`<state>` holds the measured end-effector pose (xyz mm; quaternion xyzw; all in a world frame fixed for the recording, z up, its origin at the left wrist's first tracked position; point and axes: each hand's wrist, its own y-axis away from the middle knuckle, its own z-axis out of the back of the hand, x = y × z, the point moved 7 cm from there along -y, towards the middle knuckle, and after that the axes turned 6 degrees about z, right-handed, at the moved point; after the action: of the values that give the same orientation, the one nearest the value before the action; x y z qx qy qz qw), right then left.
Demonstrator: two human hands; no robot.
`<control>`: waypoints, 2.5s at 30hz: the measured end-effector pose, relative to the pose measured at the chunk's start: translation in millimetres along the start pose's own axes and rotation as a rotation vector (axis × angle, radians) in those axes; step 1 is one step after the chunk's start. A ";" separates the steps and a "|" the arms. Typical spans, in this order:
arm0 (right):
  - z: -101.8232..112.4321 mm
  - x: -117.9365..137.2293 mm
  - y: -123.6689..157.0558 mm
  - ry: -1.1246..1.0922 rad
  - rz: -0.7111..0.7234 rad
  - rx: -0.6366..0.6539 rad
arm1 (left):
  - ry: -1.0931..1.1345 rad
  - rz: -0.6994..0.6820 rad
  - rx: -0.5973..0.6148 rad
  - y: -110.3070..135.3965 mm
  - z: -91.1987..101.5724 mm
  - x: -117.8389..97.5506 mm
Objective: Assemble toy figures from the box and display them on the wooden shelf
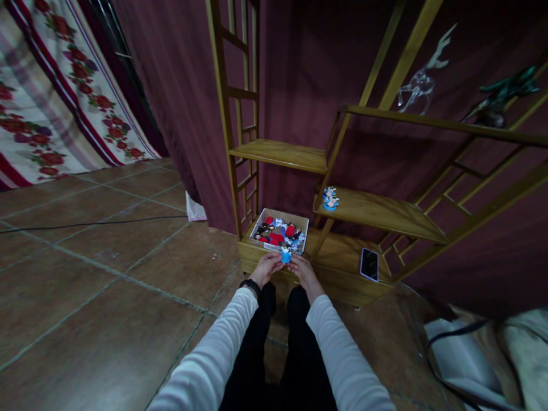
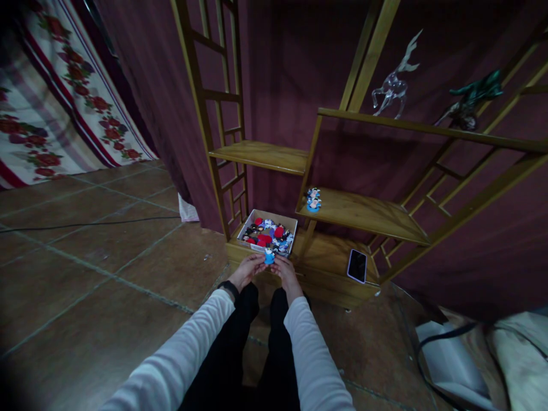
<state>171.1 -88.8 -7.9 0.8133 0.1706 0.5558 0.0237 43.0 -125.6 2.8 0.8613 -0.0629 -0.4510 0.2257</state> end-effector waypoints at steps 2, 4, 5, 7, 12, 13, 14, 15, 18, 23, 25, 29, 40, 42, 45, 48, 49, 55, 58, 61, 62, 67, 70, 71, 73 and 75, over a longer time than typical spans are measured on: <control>-4.3 1.0 2.0 -0.002 -0.016 0.042 | 0.009 -0.009 -0.010 -1.4 1.3 0.2; -9.9 2.3 4.6 0.001 -0.024 0.096 | 0.018 -0.014 -0.014 -3.0 2.3 1.1; -12.5 3.2 5.8 0.002 -0.021 0.120 | 0.022 -0.014 -0.013 -3.6 2.4 1.6; -16.4 5.3 7.5 -0.010 -0.003 0.152 | 0.026 -0.009 -0.005 -3.8 1.8 2.4; -17.1 6.5 6.8 -0.028 0.015 0.149 | 0.026 0.011 -0.003 0.4 -0.2 1.8; -16.6 6.1 6.1 -0.028 0.013 0.146 | 0.028 0.010 -0.009 1.4 -0.2 1.1; -16.1 5.6 5.4 -0.030 0.011 0.144 | 0.028 0.007 -0.014 2.2 -0.1 0.3; -15.6 5.3 4.6 -0.036 0.011 0.140 | 0.027 0.004 -0.018 2.8 0.0 -0.4; -14.0 4.6 3.1 -0.048 0.011 0.125 | 0.014 0.002 -0.027 3.0 0.3 -1.1; -15.1 4.9 3.5 -0.026 0.007 0.133 | -0.002 -0.003 -0.032 0.5 2.1 -0.1; -15.8 5.2 4.0 -0.025 0.005 0.144 | -0.028 0.003 -0.013 -0.8 1.6 0.7; -17.5 5.9 4.6 -0.028 0.010 0.171 | -0.067 0.029 0.012 -2.5 0.8 2.2; -5.6 -4.8 0.0 0.004 -0.035 0.068 | 0.039 -0.020 -0.041 -1.7 3.1 -0.1; -4.0 -6.2 -1.0 0.012 -0.034 0.066 | 0.032 -0.013 -0.023 -2.6 2.8 1.4; -2.1 -5.9 -1.8 0.009 -0.024 0.048 | 0.011 0.004 0.006 -3.9 2.3 3.6; -0.1 -4.6 -1.7 -0.004 -0.020 0.014 | -0.029 0.022 0.043 -4.2 0.2 4.8; 0.4 -4.2 -1.6 -0.008 -0.018 0.005 | -0.046 0.028 0.054 -4.1 -0.8 5.1; 1.6 -5.1 -3.9 -0.004 -0.006 -0.006 | -0.108 0.034 0.038 -2.6 -2.6 4.4; 3.1 -6.2 -5.7 -0.007 0.004 -0.016 | -0.116 0.025 0.020 -1.7 -2.1 3.6; 2.8 -7.1 -6.1 -0.009 0.000 -0.005 | -0.116 0.027 0.038 0.0 -3.5 3.0; 2.3 -7.0 -5.9 -0.012 0.000 0.000 | -0.115 0.030 0.047 0.7 -4.3 2.8; 0.1 -4.2 -4.1 -0.048 0.017 0.015 | -0.082 0.037 0.040 2.9 -4.3 1.4; -2.2 -4.0 -3.1 -0.067 0.014 0.037 | -0.047 0.017 0.021 2.5 -2.4 0.6; -3.1 -4.0 -2.8 -0.071 0.014 0.048 | -0.034 0.007 0.015 2.2 -1.6 0.4; -5.4 -3.8 -2.1 -0.075 0.012 0.071 | -0.013 -0.009 0.011 1.1 -0.2 0.6; -8.4 -3.4 -1.1 -0.077 0.007 0.101 | -0.005 -0.016 0.014 -0.4 0.6 1.3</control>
<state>162.0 -90.0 -8.0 0.8348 0.1948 0.5149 -0.0128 43.2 -125.9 1.4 0.8621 -0.0600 -0.4545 0.2157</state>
